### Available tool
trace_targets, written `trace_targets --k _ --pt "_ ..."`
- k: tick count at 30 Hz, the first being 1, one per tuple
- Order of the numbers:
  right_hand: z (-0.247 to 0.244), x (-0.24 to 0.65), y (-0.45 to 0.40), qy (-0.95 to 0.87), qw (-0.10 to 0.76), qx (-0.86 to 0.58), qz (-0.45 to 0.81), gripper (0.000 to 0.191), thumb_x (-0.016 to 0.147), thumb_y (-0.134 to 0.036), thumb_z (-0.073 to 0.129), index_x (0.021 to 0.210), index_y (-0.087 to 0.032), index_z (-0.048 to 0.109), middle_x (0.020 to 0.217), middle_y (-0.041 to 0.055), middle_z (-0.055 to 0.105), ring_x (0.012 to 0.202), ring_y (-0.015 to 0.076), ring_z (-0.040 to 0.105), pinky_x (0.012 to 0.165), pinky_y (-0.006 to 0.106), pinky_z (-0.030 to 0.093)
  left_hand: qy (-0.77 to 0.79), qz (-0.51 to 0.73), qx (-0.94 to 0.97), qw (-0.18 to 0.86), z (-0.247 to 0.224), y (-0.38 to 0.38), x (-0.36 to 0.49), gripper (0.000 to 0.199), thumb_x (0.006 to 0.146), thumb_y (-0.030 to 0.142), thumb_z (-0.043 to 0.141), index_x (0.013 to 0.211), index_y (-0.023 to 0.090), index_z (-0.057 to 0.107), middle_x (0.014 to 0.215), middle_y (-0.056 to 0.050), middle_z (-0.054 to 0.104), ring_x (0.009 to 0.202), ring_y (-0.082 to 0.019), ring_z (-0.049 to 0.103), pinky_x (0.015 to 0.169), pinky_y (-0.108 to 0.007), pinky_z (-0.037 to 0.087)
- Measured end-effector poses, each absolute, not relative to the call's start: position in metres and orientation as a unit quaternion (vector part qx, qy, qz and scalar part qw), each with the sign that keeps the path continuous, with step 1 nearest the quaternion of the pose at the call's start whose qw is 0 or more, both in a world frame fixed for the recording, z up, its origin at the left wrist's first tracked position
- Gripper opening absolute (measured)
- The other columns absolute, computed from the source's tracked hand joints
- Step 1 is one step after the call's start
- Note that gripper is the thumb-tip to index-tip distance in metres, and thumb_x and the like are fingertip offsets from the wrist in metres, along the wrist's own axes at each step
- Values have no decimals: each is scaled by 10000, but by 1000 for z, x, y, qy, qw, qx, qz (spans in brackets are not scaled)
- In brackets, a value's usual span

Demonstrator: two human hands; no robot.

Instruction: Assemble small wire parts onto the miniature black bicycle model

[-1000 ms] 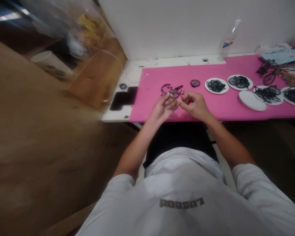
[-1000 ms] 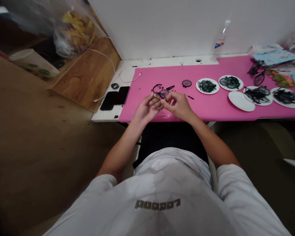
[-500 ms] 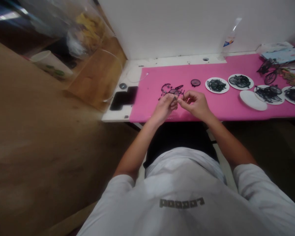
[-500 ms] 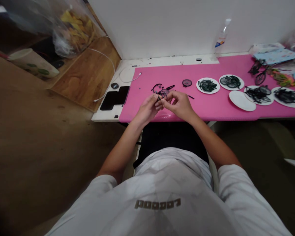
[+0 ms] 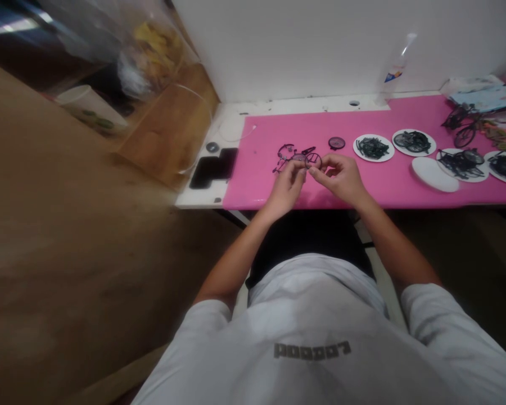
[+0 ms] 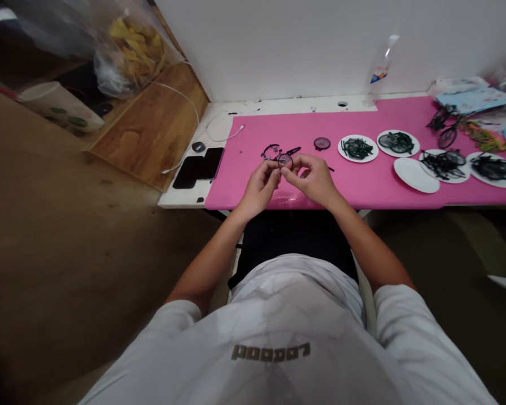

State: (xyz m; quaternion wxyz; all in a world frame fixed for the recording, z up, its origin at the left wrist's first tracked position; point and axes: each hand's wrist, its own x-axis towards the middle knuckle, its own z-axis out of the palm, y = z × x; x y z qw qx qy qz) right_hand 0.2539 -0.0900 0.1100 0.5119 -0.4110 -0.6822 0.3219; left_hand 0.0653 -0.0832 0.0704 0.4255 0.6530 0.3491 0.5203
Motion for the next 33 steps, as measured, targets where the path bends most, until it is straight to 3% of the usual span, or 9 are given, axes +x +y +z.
trace_targets --k 6,12,20,25,29,33 --pt "110 258 -85 -669 521 -407 338 503 842 -704 874 850 -229 710 806 28 693 703 161 636 503 259 515 357 521 636 444 71 -77 61 292 1039 468 724 1171 208 706 902 -44 709 763 -144 633 732 -275 520" --pt "104 264 -76 -691 499 -412 323 470 864 -684 858 883 -229 746 920 60 765 868 214 725 561 270 564 333 510 602 516 72 -76 63 502 947 462 852 1320 210 630 876 -36 758 675 -131 678 718 -272 548" --pt "97 267 -70 -682 454 -437 371 490 794 -689 911 830 -223 765 773 48 741 753 211 694 634 330 569 310 467 640 525 49 -67 62 610 981 443 819 1471 229 526 954 -48 789 707 -150 745 766 -299 587" --pt "85 278 -55 -676 472 -472 311 416 833 -624 892 864 -228 769 826 58 761 806 224 712 706 344 591 359 476 657 462 43 -59 54 452 1051 428 713 1421 206 580 1060 -93 797 791 -166 753 797 -317 592" --pt "61 301 -29 -650 486 -531 245 302 871 -508 857 883 -224 756 869 69 787 811 222 715 807 378 611 456 478 656 366 26 -37 38 267 995 227 713 1257 188 673 960 -56 775 798 -159 702 796 -296 540" --pt "33 325 -8 -626 464 -589 214 198 883 -400 819 865 -220 737 838 74 767 772 227 702 825 411 610 524 466 617 357 11 -20 24 196 912 125 733 1093 186 685 815 -8 693 737 -155 642 766 -289 493"
